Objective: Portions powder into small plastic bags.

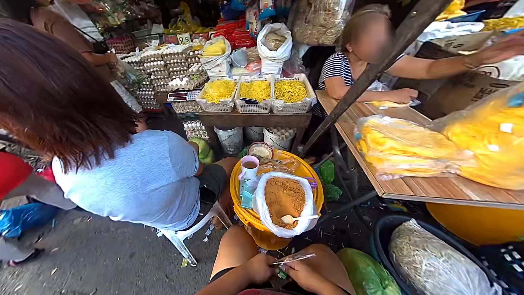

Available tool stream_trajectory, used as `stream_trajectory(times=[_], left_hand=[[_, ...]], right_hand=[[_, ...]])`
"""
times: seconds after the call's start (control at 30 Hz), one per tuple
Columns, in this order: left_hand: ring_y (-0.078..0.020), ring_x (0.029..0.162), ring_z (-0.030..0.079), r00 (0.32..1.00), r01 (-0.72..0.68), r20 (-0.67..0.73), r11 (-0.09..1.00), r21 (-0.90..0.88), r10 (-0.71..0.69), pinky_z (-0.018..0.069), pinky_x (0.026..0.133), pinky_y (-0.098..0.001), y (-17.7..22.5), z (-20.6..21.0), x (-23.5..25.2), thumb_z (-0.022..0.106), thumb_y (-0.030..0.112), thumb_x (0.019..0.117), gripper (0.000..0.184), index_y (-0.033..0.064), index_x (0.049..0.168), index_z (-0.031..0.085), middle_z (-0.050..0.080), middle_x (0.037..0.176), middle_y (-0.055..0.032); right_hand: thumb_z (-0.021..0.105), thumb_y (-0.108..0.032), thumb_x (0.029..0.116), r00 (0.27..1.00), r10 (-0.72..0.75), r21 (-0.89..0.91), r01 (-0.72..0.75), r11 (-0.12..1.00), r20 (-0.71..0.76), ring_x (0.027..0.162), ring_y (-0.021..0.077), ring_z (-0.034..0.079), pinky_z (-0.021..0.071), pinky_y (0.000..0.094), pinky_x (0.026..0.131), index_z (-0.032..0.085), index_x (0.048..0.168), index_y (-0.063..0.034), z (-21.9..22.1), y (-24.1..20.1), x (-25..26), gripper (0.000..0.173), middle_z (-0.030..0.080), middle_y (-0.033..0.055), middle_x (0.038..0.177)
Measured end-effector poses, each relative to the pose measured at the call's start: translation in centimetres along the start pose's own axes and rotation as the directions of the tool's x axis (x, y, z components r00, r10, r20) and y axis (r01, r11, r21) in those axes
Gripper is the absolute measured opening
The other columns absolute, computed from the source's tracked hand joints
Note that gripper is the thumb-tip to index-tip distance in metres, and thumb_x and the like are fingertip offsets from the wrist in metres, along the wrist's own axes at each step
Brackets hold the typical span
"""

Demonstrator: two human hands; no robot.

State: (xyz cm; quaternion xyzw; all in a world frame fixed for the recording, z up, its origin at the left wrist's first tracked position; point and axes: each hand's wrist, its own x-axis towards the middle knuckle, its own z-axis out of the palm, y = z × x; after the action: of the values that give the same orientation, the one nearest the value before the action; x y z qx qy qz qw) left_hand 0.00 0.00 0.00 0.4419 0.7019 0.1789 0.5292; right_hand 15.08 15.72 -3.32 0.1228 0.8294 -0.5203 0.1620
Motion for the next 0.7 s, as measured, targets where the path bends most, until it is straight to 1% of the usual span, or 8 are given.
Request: stream_trajectory(times=[0.03, 0.1, 0.3, 0.37, 0.47, 0.53, 0.6, 0.7], left_hand=[[-0.0354, 0.096, 0.064, 1.0, 0.015, 0.005, 1.0, -0.013, -0.014, 0.0495, 0.09, -0.0559, -0.1, 0.0, 0.1, 0.049, 0.022, 0.1075, 0.035, -0.0053, 0.123, 0.063, 0.066, 0.109, -0.0253], [-0.0336, 0.094, 0.064, 1.0, 0.025, 0.013, 0.999, -0.026, -0.024, 0.0497, 0.089, -0.0546, -0.3, 0.1, 0.2, 0.05, 0.023, 0.1073, 0.034, -0.0046, 0.124, 0.063, 0.066, 0.108, -0.0243], [-0.032, 0.097, 0.064, 0.999, 0.033, 0.016, 0.998, -0.045, -0.032, 0.0494, 0.091, -0.0534, -0.7, 0.0, 0.3, 0.051, 0.022, 0.1066, 0.033, -0.0036, 0.124, 0.064, 0.067, 0.111, -0.0231], [-0.031, 0.097, 0.064, 0.999, 0.028, 0.018, 0.998, -0.056, -0.027, 0.0497, 0.091, -0.0529, -0.7, 0.0, 0.2, 0.052, 0.021, 0.1058, 0.032, -0.0039, 0.121, 0.065, 0.067, 0.108, -0.0222], [-0.0267, 0.087, 0.062, 0.999, 0.011, 0.037, 0.998, -0.065, -0.009, 0.0504, 0.084, -0.0496, -1.0, 0.0, 0.3, 0.053, 0.025, 0.1052, 0.032, -0.0039, 0.117, 0.064, 0.066, 0.1, -0.0189], [-0.0303, 0.093, 0.064, 0.998, -0.031, 0.052, 0.999, -0.035, 0.033, 0.0498, 0.089, -0.0525, -1.2, -0.1, 0.4, 0.053, 0.026, 0.1054, 0.035, -0.0054, 0.119, 0.063, 0.066, 0.104, -0.0221], [-0.035, 0.102, 0.064, 0.995, -0.073, 0.068, 0.997, -0.006, 0.073, 0.0481, 0.095, -0.0565, -1.3, -0.1, 0.6, 0.055, 0.025, 0.1046, 0.036, -0.0063, 0.121, 0.063, 0.066, 0.111, -0.0255], [-0.0369, 0.104, 0.064, 0.992, -0.085, 0.095, 0.996, 0.03, 0.082, 0.0475, 0.096, -0.0578, -1.3, -0.1, 0.8, 0.055, 0.025, 0.1053, 0.036, -0.0062, 0.123, 0.062, 0.066, 0.111, -0.0262]], right_hand=[[0.045, -0.026, 0.1097, 0.999, 0.026, -0.006, -0.025, 1.0, 0.029, 0.109, 0.0291, 0.066, 0.0483, 0.0463, 0.102, 0.068, 0.122, 0.003, -0.1, -0.2, 0.0, 0.039, 0.07, 0.0212, 0.116], [0.044, -0.028, 0.1102, 0.996, 0.066, -0.052, -0.063, 0.997, 0.059, 0.115, 0.0309, 0.065, 0.0458, 0.0476, 0.106, 0.068, 0.123, 0.0024, -0.3, -1.0, -0.2, 0.041, 0.069, 0.0219, 0.121], [0.042, -0.028, 0.1106, 0.992, 0.089, -0.147, -0.075, 0.986, 0.092, 0.12, 0.0349, 0.063, 0.0435, 0.052, 0.108, 0.067, 0.124, 0.0031, -0.3, -1.4, 0.1, 0.042, 0.068, 0.0242, 0.123], [0.041, -0.028, 0.1105, 0.991, 0.089, -0.177, -0.07, 0.982, 0.1, 0.118, 0.0357, 0.064, 0.0439, 0.0529, 0.107, 0.069, 0.122, 0.0032, -0.4, -1.3, 0.2, 0.043, 0.069, 0.0243, 0.121], [0.044, -0.026, 0.1097, 0.993, 0.06, -0.186, -0.041, 0.982, 0.099, 0.109, 0.0372, 0.066, 0.0464, 0.0541, 0.101, 0.07, 0.114, 0.0057, -0.5, -1.4, 0.1, 0.041, 0.07, 0.0254, 0.111], [0.044, -0.026, 0.1095, 0.993, 0.056, -0.188, -0.036, 0.982, 0.104, 0.107, 0.0376, 0.066, 0.0466, 0.0545, 0.099, 0.069, 0.111, 0.0064, -0.5, -1.3, 0.1, 0.041, 0.069, 0.0259, 0.109], [0.043, -0.027, 0.1099, 0.988, 0.076, -0.215, -0.045, 0.976, 0.136, 0.113, 0.0381, 0.065, 0.0449, 0.0549, 0.103, 0.069, 0.116, 0.0052, -0.5, -1.4, 0.0, 0.042, 0.069, 0.0257, 0.115], [0.042, -0.028, 0.1103, 0.985, 0.087, -0.236, -0.05, 0.97, 0.152, 0.12, 0.0368, 0.063, 0.0427, 0.0532, 0.108, 0.07, 0.12, 0.0031, -0.5, -1.8, -0.1, 0.043, 0.068, 0.0243, 0.124]])
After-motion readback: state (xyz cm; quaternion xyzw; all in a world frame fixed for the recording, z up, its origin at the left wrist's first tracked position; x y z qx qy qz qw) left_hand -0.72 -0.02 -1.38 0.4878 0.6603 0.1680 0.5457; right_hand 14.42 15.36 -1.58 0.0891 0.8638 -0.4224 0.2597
